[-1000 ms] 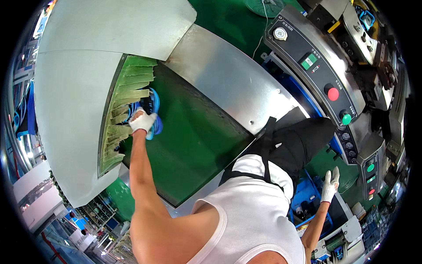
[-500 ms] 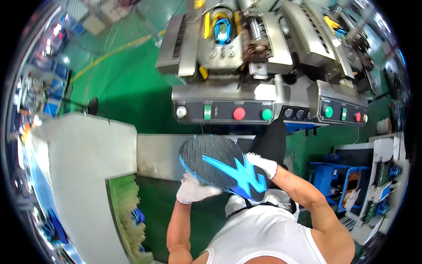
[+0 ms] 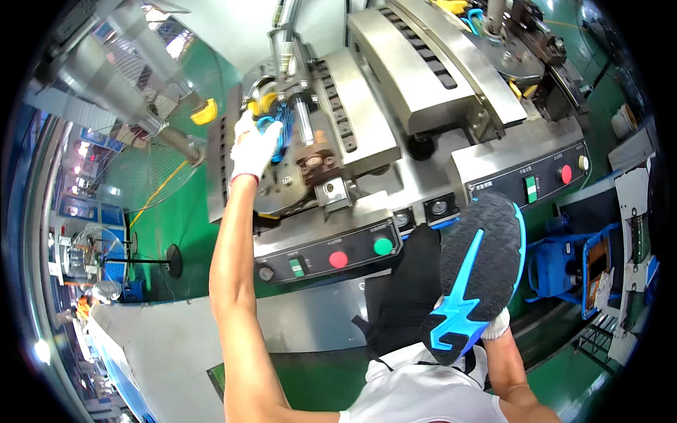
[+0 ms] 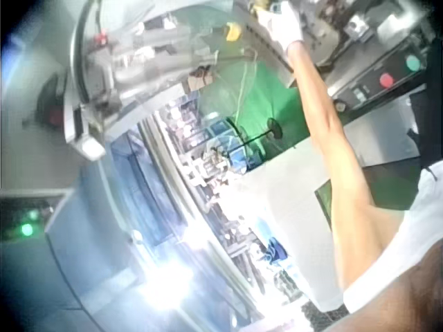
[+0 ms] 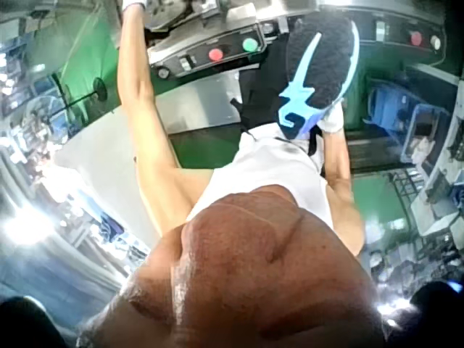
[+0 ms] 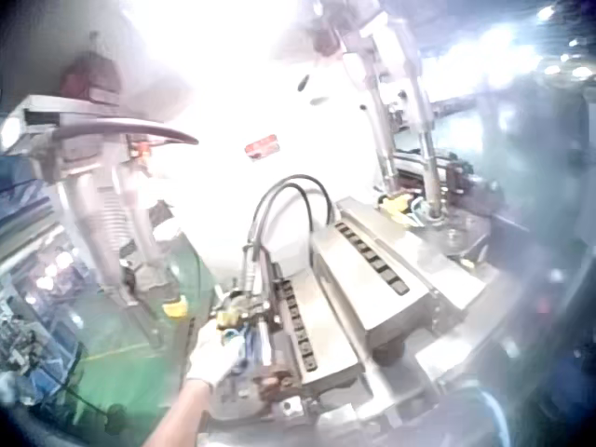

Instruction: The person repeatedly places blue and black sneakers into a machine, presses a button to activate a pressing mechanism, and removes the shoes. The person handles the shoes one at a time, placing them on a metal platform and then moving them to a collection area. The process is repeated for multiple pairs of shoes.

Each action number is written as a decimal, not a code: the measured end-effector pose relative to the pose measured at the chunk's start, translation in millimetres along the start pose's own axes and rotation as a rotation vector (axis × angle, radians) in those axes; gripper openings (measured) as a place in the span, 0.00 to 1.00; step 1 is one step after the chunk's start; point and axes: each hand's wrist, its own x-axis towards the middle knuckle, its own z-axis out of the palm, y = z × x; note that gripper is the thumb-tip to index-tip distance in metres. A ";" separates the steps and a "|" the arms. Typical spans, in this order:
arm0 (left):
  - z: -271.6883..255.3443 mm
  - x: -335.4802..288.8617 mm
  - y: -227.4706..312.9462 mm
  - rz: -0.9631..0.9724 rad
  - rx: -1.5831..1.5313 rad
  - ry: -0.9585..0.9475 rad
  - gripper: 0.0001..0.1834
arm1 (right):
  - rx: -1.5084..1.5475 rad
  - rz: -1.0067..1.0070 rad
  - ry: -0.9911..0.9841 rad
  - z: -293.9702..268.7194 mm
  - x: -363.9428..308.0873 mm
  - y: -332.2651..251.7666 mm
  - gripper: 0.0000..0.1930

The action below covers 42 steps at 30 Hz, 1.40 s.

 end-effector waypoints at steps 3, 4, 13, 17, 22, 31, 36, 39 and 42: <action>37.4 18.1 10.1 -0.175 0.236 -0.070 0.43 | 0.127 -0.054 0.083 3.8 -32.5 -9.0 0.30; 47.6 24.5 14.8 -0.209 0.250 -0.026 0.39 | 0.154 -0.085 0.096 6.3 -40.9 -11.1 0.30; -50.8 34.7 -12.0 -0.026 -0.176 0.132 0.36 | -0.116 -0.365 -0.131 23.9 -49.3 -3.6 0.31; -137.9 -79.8 -9.8 0.041 -0.320 0.337 0.33 | -0.271 -0.386 -0.192 51.0 -27.3 2.2 0.34; -175.4 -270.4 -44.1 -0.012 -0.213 0.368 0.29 | -0.579 -0.404 -0.245 173.1 0.0 15.2 0.29; -95.7 -503.2 -147.1 -0.546 0.050 -0.004 0.26 | -1.040 -0.270 -0.517 461.6 149.1 63.3 0.12; -60.4 -547.2 -159.9 -0.712 -0.082 0.002 0.30 | -1.424 -0.313 -0.157 547.3 274.6 69.3 0.10; -52.7 -555.8 -169.4 -0.660 -0.139 0.031 0.29 | -1.811 -0.489 0.065 558.5 348.0 72.7 0.20; -52.5 -563.2 -171.9 -0.633 -0.223 0.050 0.28 | -2.256 -0.728 0.190 564.4 366.3 124.6 0.31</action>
